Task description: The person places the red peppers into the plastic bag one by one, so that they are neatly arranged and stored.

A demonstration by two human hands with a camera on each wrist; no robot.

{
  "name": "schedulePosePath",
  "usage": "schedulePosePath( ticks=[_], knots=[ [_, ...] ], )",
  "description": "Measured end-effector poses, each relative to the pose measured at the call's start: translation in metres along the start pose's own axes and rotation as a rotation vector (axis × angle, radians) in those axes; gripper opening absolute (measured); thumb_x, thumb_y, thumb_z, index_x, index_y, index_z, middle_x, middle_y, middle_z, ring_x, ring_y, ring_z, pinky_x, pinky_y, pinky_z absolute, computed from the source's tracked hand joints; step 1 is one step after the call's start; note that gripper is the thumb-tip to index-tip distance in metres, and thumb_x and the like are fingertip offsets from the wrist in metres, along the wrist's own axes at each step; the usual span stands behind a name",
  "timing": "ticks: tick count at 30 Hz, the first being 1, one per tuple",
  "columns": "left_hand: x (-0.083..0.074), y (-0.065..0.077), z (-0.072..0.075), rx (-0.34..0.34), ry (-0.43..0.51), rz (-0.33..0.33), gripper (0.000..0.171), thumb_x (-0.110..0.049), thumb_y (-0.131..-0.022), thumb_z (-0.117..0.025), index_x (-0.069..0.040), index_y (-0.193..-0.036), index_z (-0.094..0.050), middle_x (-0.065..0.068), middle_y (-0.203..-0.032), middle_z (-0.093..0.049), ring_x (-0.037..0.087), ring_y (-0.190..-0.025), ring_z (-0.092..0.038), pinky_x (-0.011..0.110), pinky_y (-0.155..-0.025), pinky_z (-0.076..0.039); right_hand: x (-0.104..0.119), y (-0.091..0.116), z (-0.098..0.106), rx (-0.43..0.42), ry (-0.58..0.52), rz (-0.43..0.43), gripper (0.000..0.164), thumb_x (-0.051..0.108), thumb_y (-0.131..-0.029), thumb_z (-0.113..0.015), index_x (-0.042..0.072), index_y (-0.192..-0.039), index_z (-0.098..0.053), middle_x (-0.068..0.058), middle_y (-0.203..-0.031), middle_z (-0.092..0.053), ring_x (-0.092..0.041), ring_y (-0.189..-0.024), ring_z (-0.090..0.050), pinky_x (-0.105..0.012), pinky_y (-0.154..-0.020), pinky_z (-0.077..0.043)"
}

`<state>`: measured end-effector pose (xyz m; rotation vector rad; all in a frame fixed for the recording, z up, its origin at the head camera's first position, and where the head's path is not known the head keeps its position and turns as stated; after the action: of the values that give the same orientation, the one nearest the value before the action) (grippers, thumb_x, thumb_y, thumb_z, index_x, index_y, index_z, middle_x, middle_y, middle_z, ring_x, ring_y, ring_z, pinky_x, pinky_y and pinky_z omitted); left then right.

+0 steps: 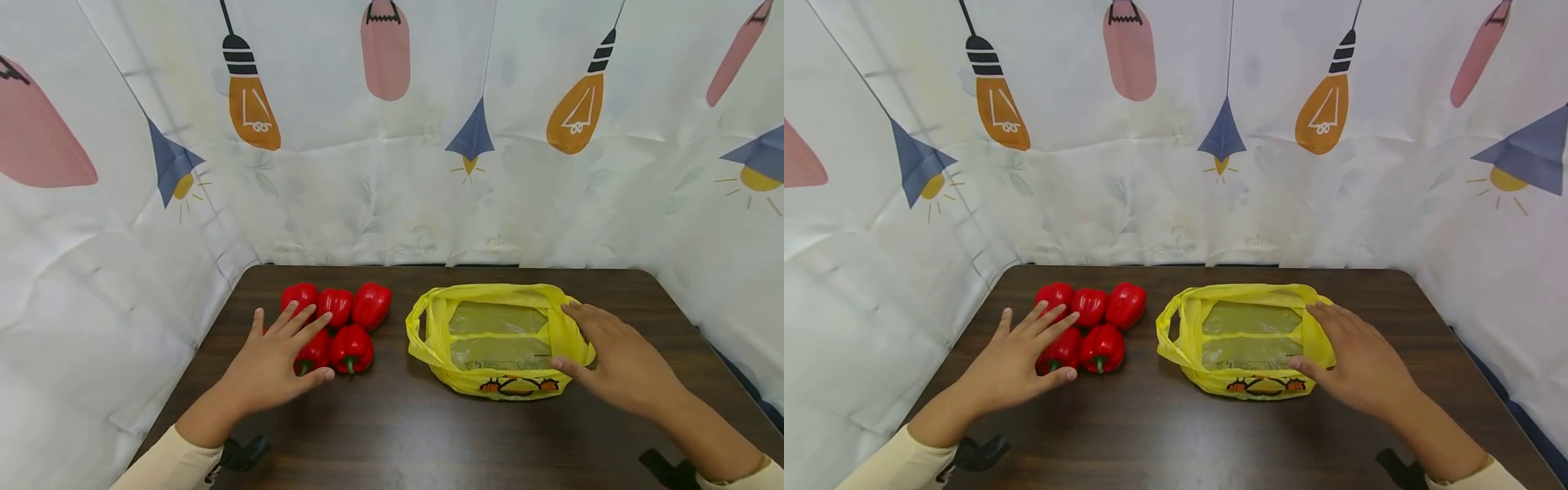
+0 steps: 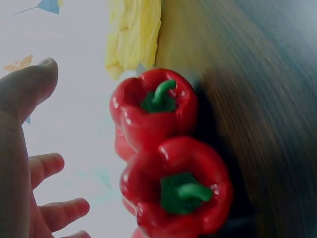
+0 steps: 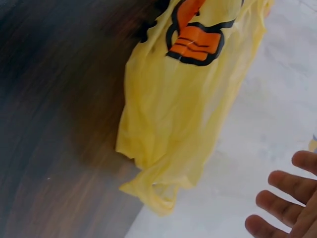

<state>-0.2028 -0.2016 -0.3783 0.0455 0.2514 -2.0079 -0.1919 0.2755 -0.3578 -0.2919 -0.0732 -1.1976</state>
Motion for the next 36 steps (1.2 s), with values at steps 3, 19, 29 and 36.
schedulePosePath(
  ticks=[3, 19, 29, 36],
  knots=[
    [0.006, 0.002, 0.000, 0.002, 0.015, 0.017, 0.088, -0.075, -0.090, -0.057, -0.022, -0.159, -0.041, 0.014, -0.162, -0.036, 0.043, -0.151, -0.021, 0.078, -0.112, -0.002, -0.008, 0.002, 0.000, 0.000, -0.016, -0.029, 0.094, 0.061, -0.090, -0.070, 0.003, -0.156, -0.037, -0.026, -0.153, -0.042, -0.052, -0.136, -0.039, -0.072, -0.098, -0.037],
    [0.038, 0.013, -0.006, -0.053, 0.102, 0.047, 0.081, -0.057, -0.089, -0.073, -0.013, -0.152, -0.049, 0.016, -0.157, -0.042, 0.046, -0.146, -0.030, 0.079, -0.110, -0.014, -0.047, 0.012, -0.011, 0.040, -0.197, -0.238, 0.083, 0.053, -0.099, -0.063, -0.003, -0.154, -0.036, -0.038, -0.149, -0.037, -0.059, -0.123, -0.045, -0.074, -0.083, -0.043],
    [0.054, 0.019, -0.007, -0.089, 0.123, 0.039, 0.079, -0.044, -0.084, -0.082, -0.008, -0.148, -0.052, 0.019, -0.152, -0.046, 0.050, -0.140, -0.037, 0.079, -0.105, -0.024, -0.064, 0.021, -0.020, 0.037, -0.288, -0.309, 0.076, 0.048, -0.104, -0.056, -0.007, -0.152, -0.036, -0.039, -0.140, -0.045, -0.054, -0.103, -0.062, -0.059, -0.068, -0.056],
    [0.066, 0.025, -0.008, -0.053, 0.252, 0.083, 0.082, -0.042, -0.086, -0.082, -0.006, -0.151, -0.046, 0.022, -0.153, -0.043, 0.052, -0.141, -0.035, 0.080, -0.104, -0.025, -0.072, 0.025, -0.027, 0.027, -0.318, -0.336, 0.072, 0.048, -0.105, -0.054, -0.007, -0.149, -0.041, -0.039, -0.135, -0.050, -0.047, -0.096, -0.065, -0.051, -0.063, -0.057]
  ],
)
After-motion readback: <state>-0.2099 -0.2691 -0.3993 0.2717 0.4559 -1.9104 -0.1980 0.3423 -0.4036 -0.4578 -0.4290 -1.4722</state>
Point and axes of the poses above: each hand's wrist, its own y-axis away from the middle knuckle, its own z-axis out of the back of the hand, x = y × z, the point moved 8 cm from there along -y, towards the middle knuckle
